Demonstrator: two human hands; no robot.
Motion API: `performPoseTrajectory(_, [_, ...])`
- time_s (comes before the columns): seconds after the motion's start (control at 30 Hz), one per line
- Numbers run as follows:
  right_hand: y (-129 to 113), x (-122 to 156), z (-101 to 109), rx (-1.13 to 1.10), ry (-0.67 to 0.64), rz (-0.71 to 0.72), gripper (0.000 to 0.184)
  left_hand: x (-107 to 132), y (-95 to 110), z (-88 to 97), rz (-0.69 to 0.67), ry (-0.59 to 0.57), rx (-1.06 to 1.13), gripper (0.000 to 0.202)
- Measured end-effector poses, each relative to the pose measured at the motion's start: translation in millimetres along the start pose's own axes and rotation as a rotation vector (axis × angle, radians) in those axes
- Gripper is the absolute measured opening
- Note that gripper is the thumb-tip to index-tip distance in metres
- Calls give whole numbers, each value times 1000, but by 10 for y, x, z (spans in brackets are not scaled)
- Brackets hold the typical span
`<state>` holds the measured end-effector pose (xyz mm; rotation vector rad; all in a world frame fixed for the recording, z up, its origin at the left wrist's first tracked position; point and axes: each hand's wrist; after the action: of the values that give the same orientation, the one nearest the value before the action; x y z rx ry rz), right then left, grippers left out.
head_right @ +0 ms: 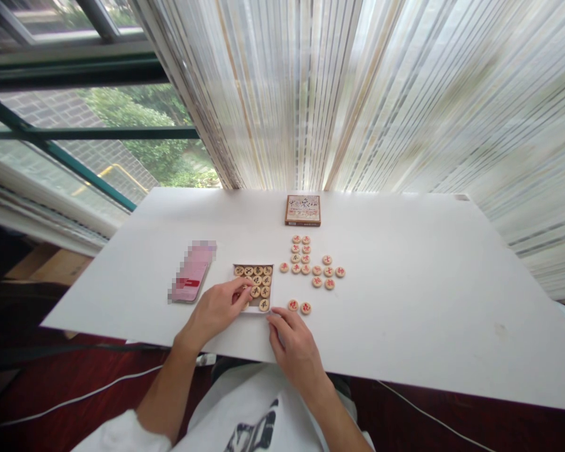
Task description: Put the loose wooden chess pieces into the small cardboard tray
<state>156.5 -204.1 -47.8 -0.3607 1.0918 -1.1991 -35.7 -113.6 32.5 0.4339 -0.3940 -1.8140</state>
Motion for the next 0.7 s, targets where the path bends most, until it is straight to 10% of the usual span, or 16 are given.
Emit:
performPoseTrajectory(0.43, [-31, -9, 37, -69, 39, -33, 28, -464, 209, 97, -39, 175, 40, 23])
performPoseTrajectory(0.7, [-54, 7, 90, -150, 143, -61, 22, -1229, 539, -216, -103, -82, -94, 40])
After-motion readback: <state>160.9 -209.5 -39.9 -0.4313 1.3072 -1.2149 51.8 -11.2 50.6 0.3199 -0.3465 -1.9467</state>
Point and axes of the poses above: each hand's wrist, its own x-axis away from the middle knuckle, its own z-axis out of the back of the hand, y = z × x, and after that the axes turned 10 degrees about y, right-handed
